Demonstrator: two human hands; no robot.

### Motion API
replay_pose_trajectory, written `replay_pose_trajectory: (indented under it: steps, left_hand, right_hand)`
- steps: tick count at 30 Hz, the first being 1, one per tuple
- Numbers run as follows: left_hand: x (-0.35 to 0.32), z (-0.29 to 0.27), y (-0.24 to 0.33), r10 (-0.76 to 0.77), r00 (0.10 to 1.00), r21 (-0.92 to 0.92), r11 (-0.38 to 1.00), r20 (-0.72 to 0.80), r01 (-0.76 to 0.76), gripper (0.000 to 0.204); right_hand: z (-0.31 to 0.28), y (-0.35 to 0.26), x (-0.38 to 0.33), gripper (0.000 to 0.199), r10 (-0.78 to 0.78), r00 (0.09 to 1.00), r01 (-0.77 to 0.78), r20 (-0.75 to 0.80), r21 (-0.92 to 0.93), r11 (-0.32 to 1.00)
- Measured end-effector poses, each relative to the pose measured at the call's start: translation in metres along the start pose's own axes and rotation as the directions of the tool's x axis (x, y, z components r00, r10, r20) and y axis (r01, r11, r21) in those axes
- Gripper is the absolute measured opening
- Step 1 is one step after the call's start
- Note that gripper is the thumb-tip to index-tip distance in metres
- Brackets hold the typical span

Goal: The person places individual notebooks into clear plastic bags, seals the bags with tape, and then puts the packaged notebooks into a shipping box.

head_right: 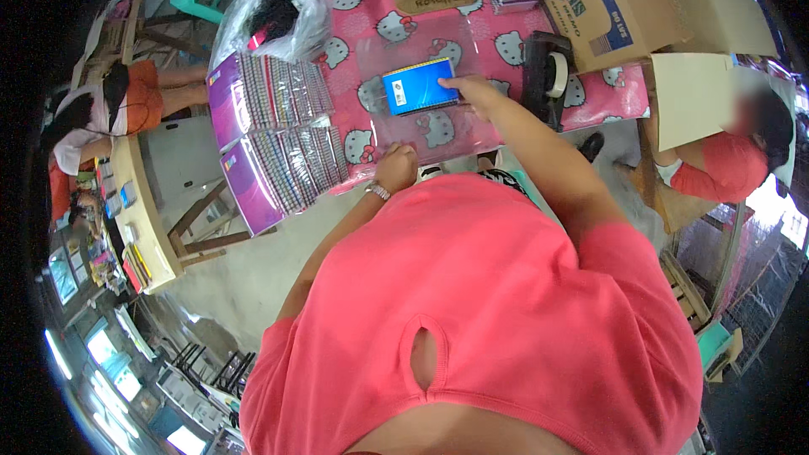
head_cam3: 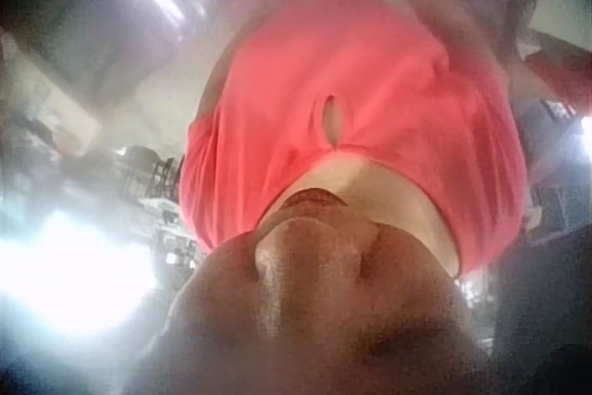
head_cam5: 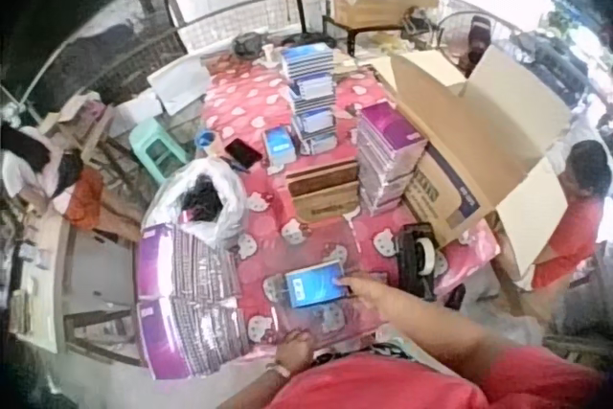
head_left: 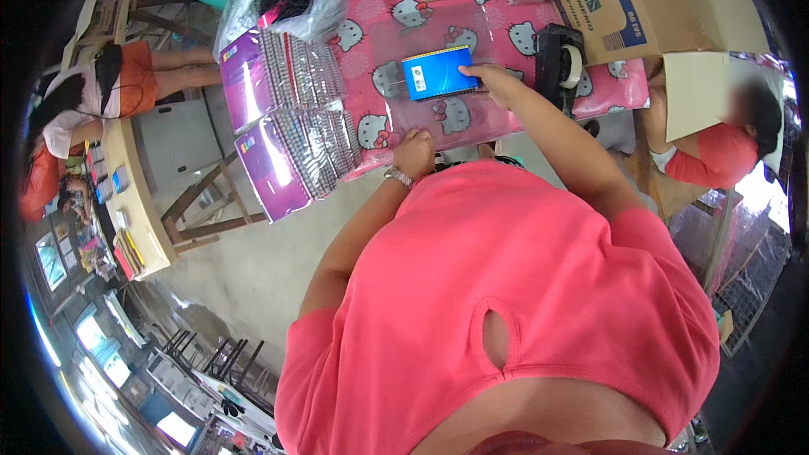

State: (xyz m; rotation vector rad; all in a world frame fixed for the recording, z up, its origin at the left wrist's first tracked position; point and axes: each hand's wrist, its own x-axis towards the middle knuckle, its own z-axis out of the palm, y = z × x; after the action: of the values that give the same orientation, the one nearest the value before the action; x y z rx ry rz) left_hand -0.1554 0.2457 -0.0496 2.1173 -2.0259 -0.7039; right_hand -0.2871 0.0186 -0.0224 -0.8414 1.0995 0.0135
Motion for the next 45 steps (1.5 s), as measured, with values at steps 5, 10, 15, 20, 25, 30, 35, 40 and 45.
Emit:
replay_pose_trajectory:
  steps: [5, 10, 15, 20, 25, 30, 35, 40, 45]
  left_hand:
    - [0.01, 0.005, -0.013, 0.0, 0.992, -0.11, 0.994, -0.124, -0.014, 0.014]
    - [0.024, -0.008, -0.017, 0.02, 0.999, -0.322, 0.946, -0.032, -0.03, 0.029]
    - [0.023, -0.013, -0.025, 0.045, 0.999, -0.446, 0.894, 0.012, -0.035, 0.032]
    - [0.02, -0.043, -0.003, -0.225, 0.974, -0.49, 0.848, 0.01, 0.201, 0.028]
    - [0.023, -0.081, 0.001, -0.128, 0.962, -0.251, 0.966, -0.243, 0.065, 0.021]
    - [0.028, -0.095, -0.029, -0.146, 0.917, -0.092, 0.988, -0.372, 0.12, 0.015]
    - [0.041, -0.089, -0.032, -0.712, 0.69, -0.685, 0.568, -0.131, 0.456, 0.018]
    - [0.035, -0.071, 0.015, -0.254, 0.886, 0.035, 0.957, -0.388, 0.289, 0.035]
    - [0.042, -0.03, 0.042, -0.017, 0.966, 0.135, 0.989, -0.258, 0.053, 0.074]
  right_hand:
    - [0.001, 0.0, 0.017, 0.057, 0.0, 1.0, -0.003, -0.012, -0.189, 0.982]
    - [-0.021, 0.009, 0.031, 0.072, -0.08, 0.989, 0.002, -0.121, -0.538, 0.843]
    - [0.007, 0.01, -0.022, 0.075, -0.609, 0.753, 0.217, -0.248, -0.78, 0.587]
    - [0.025, 0.032, -0.086, 0.058, -0.796, 0.575, 0.399, 0.187, -0.914, 0.074]
    - [0.011, 0.028, -0.073, 0.025, -0.634, 0.707, 0.254, 0.312, -0.949, -0.184]
    - [-0.015, -0.023, -0.051, 0.014, -0.621, 0.701, 0.417, 0.35, -0.908, -0.041]
    - [-0.059, -0.028, 0.003, 0.011, -0.403, 0.873, 0.474, 0.274, -0.669, 0.573]
    - [-0.069, -0.025, 0.016, 0.013, -0.249, 0.924, 0.364, 0.291, -0.462, 0.809]
    - [-0.061, -0.043, 0.016, 0.018, -0.185, 0.926, 0.327, 0.329, -0.455, 0.828]
